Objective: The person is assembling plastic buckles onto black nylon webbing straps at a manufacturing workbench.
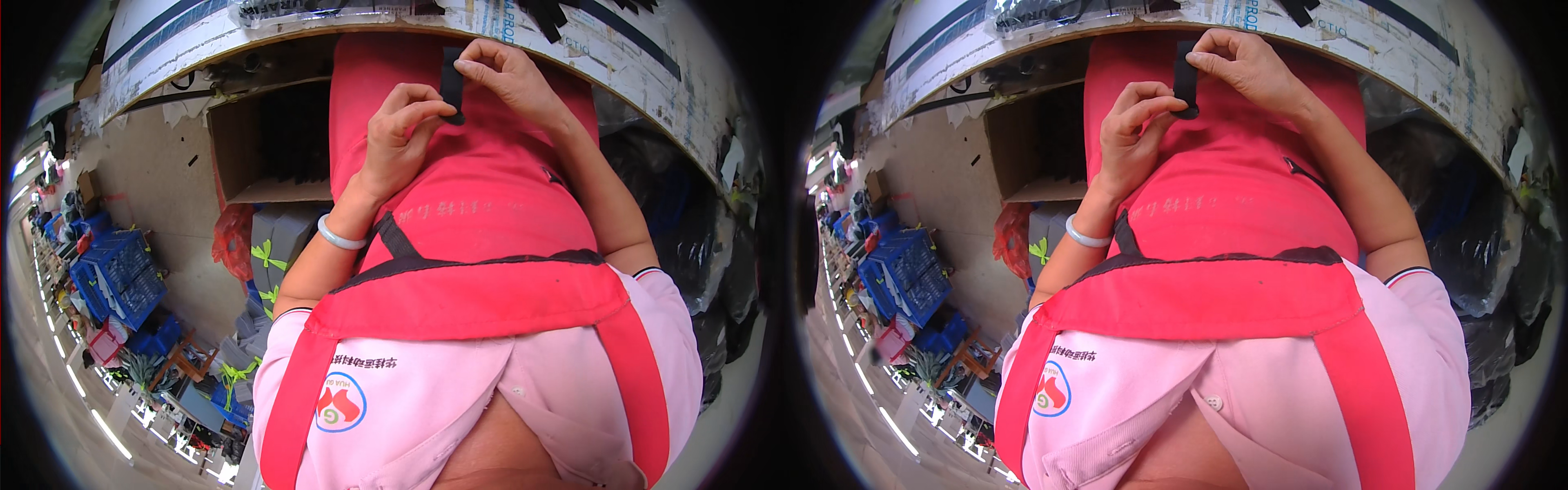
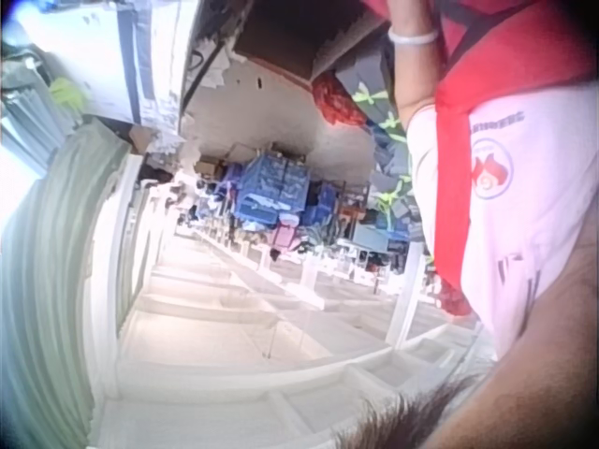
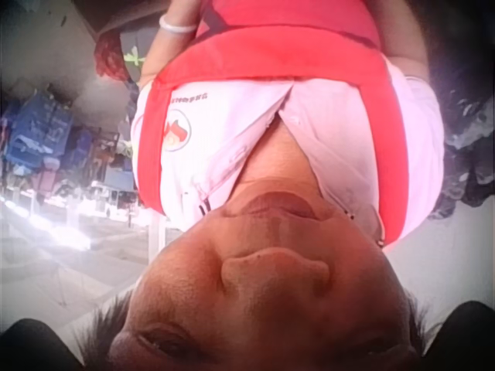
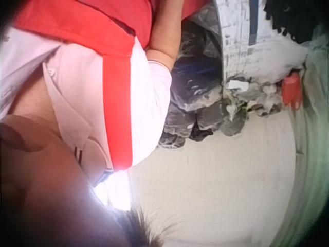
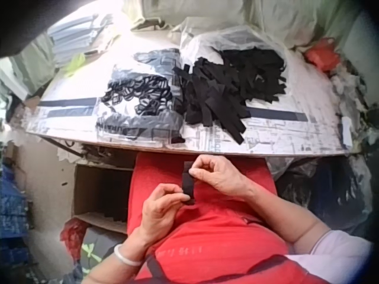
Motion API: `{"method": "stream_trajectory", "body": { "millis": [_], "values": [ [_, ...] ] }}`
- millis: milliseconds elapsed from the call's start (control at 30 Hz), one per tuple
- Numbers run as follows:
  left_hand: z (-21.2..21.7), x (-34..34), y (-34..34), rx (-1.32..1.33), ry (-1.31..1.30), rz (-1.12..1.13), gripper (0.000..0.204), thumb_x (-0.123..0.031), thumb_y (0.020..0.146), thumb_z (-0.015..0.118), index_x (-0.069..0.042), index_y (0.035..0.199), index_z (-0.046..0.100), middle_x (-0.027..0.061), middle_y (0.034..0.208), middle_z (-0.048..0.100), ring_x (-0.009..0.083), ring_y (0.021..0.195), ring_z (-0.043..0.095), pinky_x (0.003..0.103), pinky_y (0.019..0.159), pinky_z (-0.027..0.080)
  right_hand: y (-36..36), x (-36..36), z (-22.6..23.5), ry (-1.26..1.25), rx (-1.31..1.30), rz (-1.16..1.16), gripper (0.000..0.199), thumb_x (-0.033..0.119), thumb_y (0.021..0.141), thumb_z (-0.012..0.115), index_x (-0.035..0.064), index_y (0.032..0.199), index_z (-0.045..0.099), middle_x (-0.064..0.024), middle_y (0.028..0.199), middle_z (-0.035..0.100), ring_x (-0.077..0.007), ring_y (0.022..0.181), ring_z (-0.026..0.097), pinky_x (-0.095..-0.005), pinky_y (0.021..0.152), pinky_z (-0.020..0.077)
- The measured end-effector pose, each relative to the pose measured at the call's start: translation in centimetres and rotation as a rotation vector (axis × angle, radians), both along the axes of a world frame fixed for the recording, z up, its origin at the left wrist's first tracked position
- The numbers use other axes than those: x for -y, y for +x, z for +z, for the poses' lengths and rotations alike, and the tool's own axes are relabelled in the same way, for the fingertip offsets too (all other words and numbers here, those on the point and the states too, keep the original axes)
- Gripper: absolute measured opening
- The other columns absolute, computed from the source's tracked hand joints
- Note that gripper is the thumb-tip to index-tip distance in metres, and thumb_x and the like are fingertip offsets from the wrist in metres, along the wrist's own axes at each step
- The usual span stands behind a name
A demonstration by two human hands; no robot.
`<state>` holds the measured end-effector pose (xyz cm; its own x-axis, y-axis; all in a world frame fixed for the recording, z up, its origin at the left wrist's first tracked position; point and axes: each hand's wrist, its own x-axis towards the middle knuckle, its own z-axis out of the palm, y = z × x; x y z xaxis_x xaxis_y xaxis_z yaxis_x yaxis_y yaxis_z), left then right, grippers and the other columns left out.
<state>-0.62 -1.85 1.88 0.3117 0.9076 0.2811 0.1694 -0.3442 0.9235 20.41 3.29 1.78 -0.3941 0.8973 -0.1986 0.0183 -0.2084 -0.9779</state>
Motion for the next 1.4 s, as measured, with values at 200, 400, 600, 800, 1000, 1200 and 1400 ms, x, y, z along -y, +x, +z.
{"method": "stream_trajectory", "body": {
  "millis": [200, 400, 600, 800, 1000, 1200, 1400],
  "values": [
    [0.1, 0.1, 0.1, 0.028, -0.021, -0.001, 0.024, 0.011, 0.079, 0.064, -0.004, 0.097, 0.069, 0.0081, 0.102, 0.058, 0.019, 0.092, 0.061, 0.026, 0.078, 0.051, -0.5, 0.5, -0.7, 0.09, 0.054, -0.082, 0.019, 0.021, 0.097, 0.057, 0.0014, 0.096, 0.057, -0.0018, 0.083, 0.062, -0.0066, 0.074, 0.059, -0.0212, 0.067, 0.0493],
    [0.6, 0.4, 0.4, 0.063, -0.023, 0.029, 0.024, 0.012, 0.079, 0.065, -0.003, 0.097, 0.069, 0.008, 0.105, 0.056, 0.0198, 0.094, 0.062, 0.027, 0.079, 0.052, -1.5, 1.0, 0.0, 0.073, 0.012, -0.194, 0.018, 0.02, 0.097, 0.056, 0.0022, 0.096, 0.055, -0.0034, 0.075, 0.062, -0.0088, 0.066, 0.062, -0.0222, 0.06, 0.0503],
    [0.8, 0.3, 0.2, 0.027, 0.052, 0.021, 0.022, 0.01, 0.079, 0.066, -0.002, 0.096, 0.068, 0.0091, 0.099, 0.063, 0.0196, 0.089, 0.064, 0.027, 0.079, 0.052, -1.8, 1.3, -0.7, 0.103, 0.021, -0.221, 0.016, 0.019, 0.097, 0.056, 0.0025, 0.095, 0.055, -0.0032, 0.072, 0.062, -0.0086, 0.065, 0.062, -0.0216, 0.059, 0.0498],
    [1.1, 0.5, 0.2, 0.019, 0.055, 0.032, 0.021, 0.01, 0.078, 0.065, -0.002, 0.095, 0.067, 0.0105, 0.092, 0.066, 0.0224, 0.083, 0.066, 0.029, 0.072, 0.053, -1.9, 1.6, 0.1, 0.197, -0.009, -0.245, 0.015, 0.017, 0.096, 0.058, 0.0022, 0.099, 0.056, -0.0018, 0.078, 0.062, -0.0073, 0.068, 0.06, -0.0215, 0.062, 0.05],
    [1.2, 0.6, 0.5, 0.008, 0.054, 0.011, 0.021, 0.011, 0.079, 0.064, -0.003, 0.094, 0.066, 0.0109, 0.09, 0.064, 0.024, 0.081, 0.066, 0.03, 0.069, 0.053, -1.2, 1.6, 0.8, 0.142, 0.018, -0.164, 0.016, 0.014, 0.092, 0.064, 0.0022, 0.102, 0.059, 0.0003, 0.089, 0.063, -0.0058, 0.082, 0.059, -0.0209, 0.074, 0.0501],
    [0.5, 0.9, 0.2, 0.015, 0.012, 0.006, 0.021, 0.011, 0.079, 0.064, -0.002, 0.096, 0.067, 0.0097, 0.092, 0.066, 0.0207, 0.084, 0.065, 0.028, 0.073, 0.052, -1.3, 1.2, 0.4, 0.099, -0.005, -0.144, 0.01, 0.009, 0.09, 0.065, 0.0014, 0.095, 0.062, -0.0001, 0.09, 0.064, -0.0062, 0.084, 0.059, -0.0208, 0.079, 0.0495],
    [3.0, 1.6, -2.4, 0.123, -0.168, 0.071, 0.02, 0.013, 0.081, 0.061, 0.001, 0.096, 0.066, 0.009, 0.094, 0.064, 0.0164, 0.083, 0.063, 0.026, 0.076, 0.052, -3.5, 1.1, 0.4, 0.147, 0.026, -0.16, 0.014, 0.009, 0.09, 0.065, 0.002, 0.101, 0.06, -0.0001, 0.093, 0.063, -0.0068, 0.086, 0.059, -0.0208, 0.081, 0.0485]
  ]
}}
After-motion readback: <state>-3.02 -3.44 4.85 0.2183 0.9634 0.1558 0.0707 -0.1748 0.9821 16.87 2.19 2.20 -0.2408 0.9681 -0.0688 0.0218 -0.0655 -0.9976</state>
